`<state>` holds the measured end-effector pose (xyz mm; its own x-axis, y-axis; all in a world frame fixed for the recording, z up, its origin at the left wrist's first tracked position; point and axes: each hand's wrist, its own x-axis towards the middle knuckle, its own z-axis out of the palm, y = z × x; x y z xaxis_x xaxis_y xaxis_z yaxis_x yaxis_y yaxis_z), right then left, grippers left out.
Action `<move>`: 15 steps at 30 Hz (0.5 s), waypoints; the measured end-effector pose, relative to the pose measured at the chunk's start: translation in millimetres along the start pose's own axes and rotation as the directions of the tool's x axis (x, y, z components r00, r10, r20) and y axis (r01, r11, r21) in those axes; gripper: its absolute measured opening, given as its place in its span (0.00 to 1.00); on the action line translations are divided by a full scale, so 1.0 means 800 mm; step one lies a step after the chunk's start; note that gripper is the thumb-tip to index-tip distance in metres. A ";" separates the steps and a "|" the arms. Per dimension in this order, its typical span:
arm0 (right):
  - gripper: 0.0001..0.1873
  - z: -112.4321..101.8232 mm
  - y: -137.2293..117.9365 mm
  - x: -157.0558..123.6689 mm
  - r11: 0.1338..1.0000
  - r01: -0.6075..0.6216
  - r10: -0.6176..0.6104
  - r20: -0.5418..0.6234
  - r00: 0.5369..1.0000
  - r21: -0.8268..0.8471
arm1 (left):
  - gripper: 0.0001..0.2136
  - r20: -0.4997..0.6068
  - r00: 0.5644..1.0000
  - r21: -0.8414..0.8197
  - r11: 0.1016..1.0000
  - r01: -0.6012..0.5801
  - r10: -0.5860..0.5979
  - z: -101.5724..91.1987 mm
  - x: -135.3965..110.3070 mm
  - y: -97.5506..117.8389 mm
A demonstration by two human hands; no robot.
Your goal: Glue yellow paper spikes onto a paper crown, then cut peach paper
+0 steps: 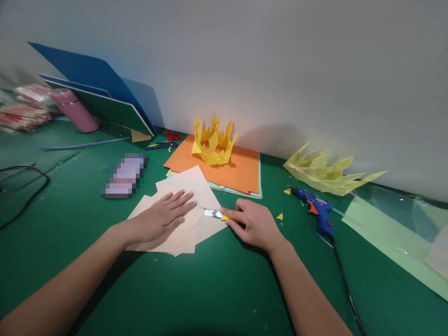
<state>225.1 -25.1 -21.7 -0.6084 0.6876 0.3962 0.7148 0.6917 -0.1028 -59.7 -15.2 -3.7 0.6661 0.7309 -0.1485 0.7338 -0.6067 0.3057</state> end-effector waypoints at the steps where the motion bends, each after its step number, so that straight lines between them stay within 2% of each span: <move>1: 0.17 0.000 -0.001 0.001 1.000 0.003 -0.003 -0.001 1.000 -0.003 | 0.22 -0.002 1.000 0.001 1.000 0.001 -0.001 0.000 0.000 0.000; 7: 0.17 0.000 -0.003 0.005 1.000 0.000 0.000 0.003 1.000 -0.003 | 0.22 0.039 0.999 0.007 1.000 0.008 -0.008 -0.001 0.001 0.000; 12: 0.17 0.004 -0.005 0.011 1.000 -0.013 0.013 0.015 1.000 -0.005 | 0.23 -0.009 1.000 -0.004 1.000 -0.003 0.003 -0.001 0.001 0.001; 15: 0.17 0.007 -0.007 0.015 1.000 -0.017 0.017 0.010 1.000 -0.012 | 0.24 0.016 1.000 -0.007 1.000 0.018 -0.017 -0.002 0.001 0.003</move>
<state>211.7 -20.0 -21.6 -0.5998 0.7016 0.3848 0.7290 0.6773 -0.0986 -57.8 -15.3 -1.7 0.6554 0.7361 -0.1692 0.7444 -0.5914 0.3101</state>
